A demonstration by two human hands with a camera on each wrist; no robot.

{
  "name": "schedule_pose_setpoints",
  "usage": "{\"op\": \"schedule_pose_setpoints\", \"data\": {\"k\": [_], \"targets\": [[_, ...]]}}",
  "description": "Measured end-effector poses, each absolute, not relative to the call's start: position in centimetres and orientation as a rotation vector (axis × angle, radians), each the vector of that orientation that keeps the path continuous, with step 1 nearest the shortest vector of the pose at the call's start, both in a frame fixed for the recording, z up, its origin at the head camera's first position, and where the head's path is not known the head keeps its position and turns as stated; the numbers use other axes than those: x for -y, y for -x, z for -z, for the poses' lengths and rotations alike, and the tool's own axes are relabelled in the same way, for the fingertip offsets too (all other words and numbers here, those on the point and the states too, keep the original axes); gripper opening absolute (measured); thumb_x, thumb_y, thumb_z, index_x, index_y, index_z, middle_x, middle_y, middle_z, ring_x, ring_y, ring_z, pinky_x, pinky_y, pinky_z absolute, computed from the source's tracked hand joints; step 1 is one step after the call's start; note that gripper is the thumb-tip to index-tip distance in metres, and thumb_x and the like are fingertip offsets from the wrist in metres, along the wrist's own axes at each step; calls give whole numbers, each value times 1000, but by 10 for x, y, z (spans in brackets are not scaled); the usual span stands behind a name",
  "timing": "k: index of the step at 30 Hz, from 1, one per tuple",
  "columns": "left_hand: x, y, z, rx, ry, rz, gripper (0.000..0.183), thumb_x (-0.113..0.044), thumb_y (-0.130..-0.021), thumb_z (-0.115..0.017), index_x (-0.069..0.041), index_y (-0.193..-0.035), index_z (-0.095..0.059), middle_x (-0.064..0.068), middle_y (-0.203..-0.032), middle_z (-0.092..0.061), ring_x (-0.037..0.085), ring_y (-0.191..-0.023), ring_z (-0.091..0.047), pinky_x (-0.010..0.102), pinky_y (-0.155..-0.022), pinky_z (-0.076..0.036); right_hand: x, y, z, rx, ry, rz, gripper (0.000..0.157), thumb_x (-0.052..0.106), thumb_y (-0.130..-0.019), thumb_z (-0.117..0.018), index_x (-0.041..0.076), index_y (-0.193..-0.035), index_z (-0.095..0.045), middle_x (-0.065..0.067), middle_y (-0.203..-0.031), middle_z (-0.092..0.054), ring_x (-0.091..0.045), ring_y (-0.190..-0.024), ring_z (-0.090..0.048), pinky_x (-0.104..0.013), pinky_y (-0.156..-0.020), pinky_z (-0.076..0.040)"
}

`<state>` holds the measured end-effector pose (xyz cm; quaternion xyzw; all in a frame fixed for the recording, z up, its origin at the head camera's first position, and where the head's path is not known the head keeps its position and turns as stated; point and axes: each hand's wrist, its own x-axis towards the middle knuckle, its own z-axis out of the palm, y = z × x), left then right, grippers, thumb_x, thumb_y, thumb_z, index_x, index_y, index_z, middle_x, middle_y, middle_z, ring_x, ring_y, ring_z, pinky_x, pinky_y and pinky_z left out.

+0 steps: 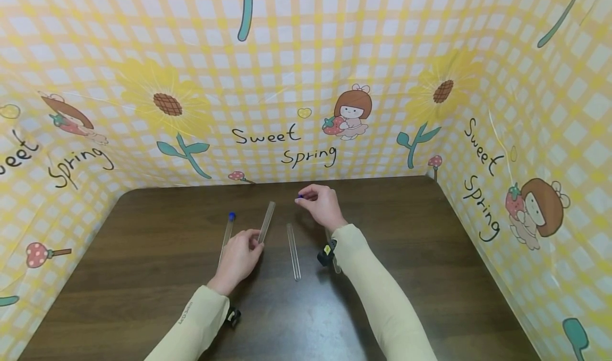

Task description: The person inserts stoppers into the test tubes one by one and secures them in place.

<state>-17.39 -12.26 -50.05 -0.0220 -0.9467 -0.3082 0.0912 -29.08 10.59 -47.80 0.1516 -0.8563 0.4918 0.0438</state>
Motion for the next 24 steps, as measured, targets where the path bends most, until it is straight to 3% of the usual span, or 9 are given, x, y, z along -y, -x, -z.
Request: {"op": "schedule_pose_setpoints", "data": {"k": [14,24], "targets": [[122,173,502,2772,80,1006,27,-9,-89,-76,-5,-115,-72,4,-93,-76,24,-82,-72,48,-76,-53,-102,286,469,2596,-482,-1579,15,20,-91,-80,13,-104,-78,5,-96,-74,-13,-87,-69,-35,-79,-56],[121,173,499,2756,84,1046,28,-8,-89,-77,-6,-116,-72,6,-92,-77,24,-82,-74,48,-75,-54,-101,285,462,2585,-515,-1575,17,23,-92,-79,15,-106,-79,6,-99,-74,-12,-89,-69,-36,-80,-56]]}}
